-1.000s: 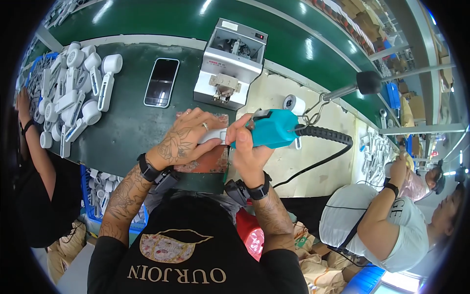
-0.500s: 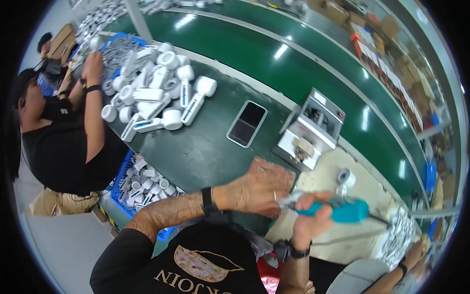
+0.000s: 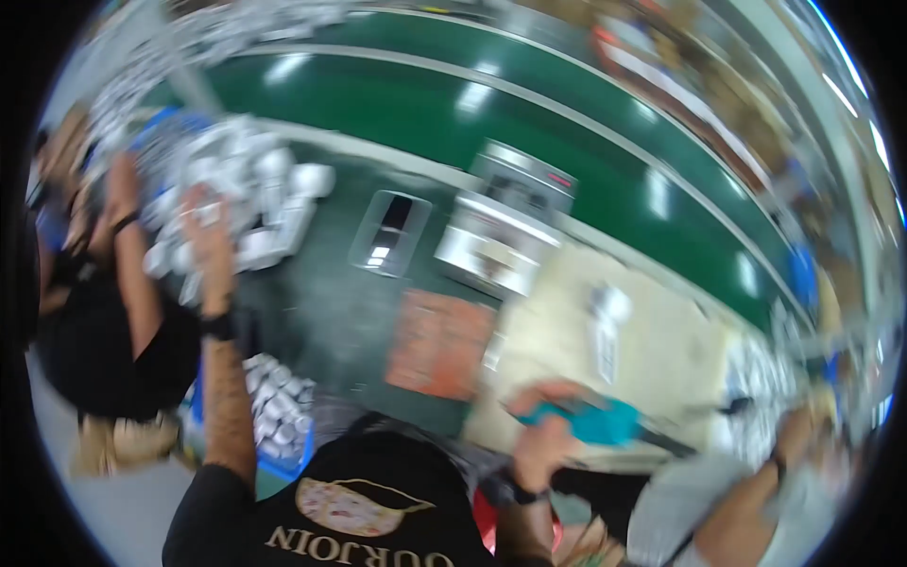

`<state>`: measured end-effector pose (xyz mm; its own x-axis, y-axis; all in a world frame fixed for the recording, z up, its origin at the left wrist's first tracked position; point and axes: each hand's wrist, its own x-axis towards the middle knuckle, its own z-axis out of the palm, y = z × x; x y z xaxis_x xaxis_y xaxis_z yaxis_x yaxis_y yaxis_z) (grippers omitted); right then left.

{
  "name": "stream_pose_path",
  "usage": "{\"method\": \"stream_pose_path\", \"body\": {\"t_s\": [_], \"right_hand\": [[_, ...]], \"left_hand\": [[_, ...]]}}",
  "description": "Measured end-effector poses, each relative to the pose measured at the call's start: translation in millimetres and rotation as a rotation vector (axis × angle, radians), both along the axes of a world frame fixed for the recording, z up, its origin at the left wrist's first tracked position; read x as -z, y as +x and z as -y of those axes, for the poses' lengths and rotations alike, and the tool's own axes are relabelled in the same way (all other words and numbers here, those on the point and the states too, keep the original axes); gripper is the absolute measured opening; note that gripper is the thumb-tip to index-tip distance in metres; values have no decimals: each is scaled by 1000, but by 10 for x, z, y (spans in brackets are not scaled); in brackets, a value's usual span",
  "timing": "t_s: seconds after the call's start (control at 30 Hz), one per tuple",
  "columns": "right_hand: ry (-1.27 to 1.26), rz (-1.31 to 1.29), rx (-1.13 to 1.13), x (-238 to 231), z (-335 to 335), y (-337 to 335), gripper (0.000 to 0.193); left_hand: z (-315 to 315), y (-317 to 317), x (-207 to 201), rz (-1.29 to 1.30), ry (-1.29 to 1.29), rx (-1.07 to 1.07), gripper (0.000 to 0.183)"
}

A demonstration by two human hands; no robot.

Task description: The person picks up a handheld fan, places it on a block, and drives a screw into the handle with a power screwdriver, repeating the process for several fans.

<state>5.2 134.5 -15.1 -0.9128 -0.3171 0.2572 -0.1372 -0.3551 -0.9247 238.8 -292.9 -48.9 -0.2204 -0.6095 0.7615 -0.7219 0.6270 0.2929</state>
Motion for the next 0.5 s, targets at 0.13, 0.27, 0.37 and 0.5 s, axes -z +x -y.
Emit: {"method": "stream_pose_path", "body": {"t_s": [0.13, 0.27, 0.37, 0.5], "right_hand": [[56, -6, -221, -46, -44, 92, 39], [138, 67, -187, -203, -266, 89, 58], [157, 55, -132, -174, -421, 126, 59], [79, -67, -118, -113, -544, 165, 47]], "left_hand": [[-1007, -1000, -686, -402, 400, 528, 25], [-2314, -2328, -550, -23, 546, 1187, 16], [-3007, -3170, -170, 212, 457, 1303, 38], [-3335, -3658, 58, 388, 396, 1116, 44]]}}
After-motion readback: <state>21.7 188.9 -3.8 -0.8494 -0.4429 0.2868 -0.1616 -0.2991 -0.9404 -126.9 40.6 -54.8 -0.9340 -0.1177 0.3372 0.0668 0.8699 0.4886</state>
